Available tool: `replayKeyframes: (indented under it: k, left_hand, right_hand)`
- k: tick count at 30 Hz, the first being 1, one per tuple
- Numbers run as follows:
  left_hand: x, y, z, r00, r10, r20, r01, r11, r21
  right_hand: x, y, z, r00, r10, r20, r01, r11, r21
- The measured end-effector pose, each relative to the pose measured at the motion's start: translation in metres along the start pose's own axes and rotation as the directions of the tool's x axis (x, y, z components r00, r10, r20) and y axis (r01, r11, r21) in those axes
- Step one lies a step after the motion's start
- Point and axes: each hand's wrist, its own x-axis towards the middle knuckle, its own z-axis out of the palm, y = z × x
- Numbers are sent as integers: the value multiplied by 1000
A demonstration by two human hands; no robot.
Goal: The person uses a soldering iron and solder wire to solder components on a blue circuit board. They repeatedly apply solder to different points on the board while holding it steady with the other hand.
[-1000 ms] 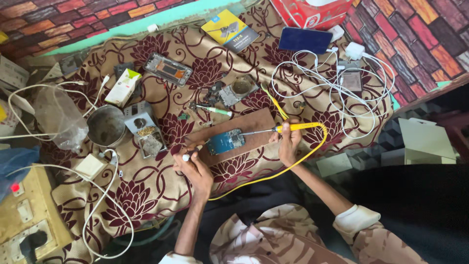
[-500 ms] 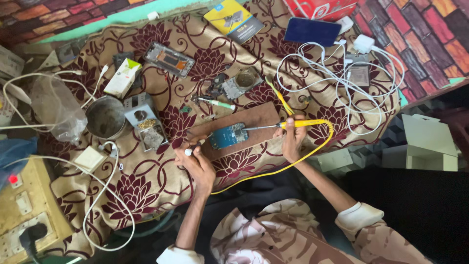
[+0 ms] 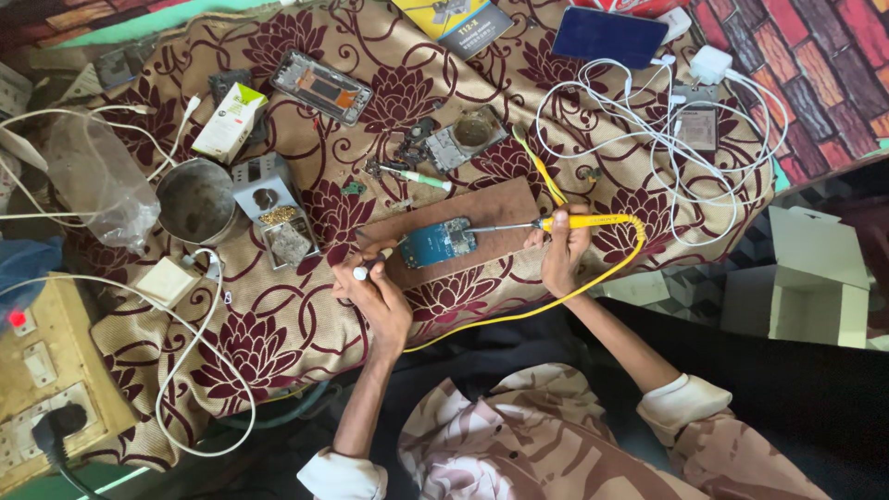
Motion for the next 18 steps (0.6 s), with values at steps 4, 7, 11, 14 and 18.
replayKeyframes:
  k: [4, 7, 11, 14, 18]
  left_hand:
    - [0, 0, 1, 1000, 18, -13, -18, 999, -31]
    - [0, 1, 2, 1000, -24, -7, 23, 995, -98]
    - [2, 3, 0, 999, -32, -1, 32, 998, -51]
    - [3, 1, 1, 1000, 17, -21, -18, 998, -59]
    - [-2, -2, 1, 999, -32, -16, 32, 998, -58]
  right_hand:
    - [-1, 1, 0, 1000, -16, 7, 16, 999, 49]
    - [-2, 3, -1, 999, 2, -45, 6, 986, 166]
    - [-1, 5, -1, 997, -16, -75, 32, 977, 211]
    - [2, 6, -1, 998, -69, -3, 68, 978, 195]
    - [-1, 7, -2, 997, -74, 24, 68, 976, 206]
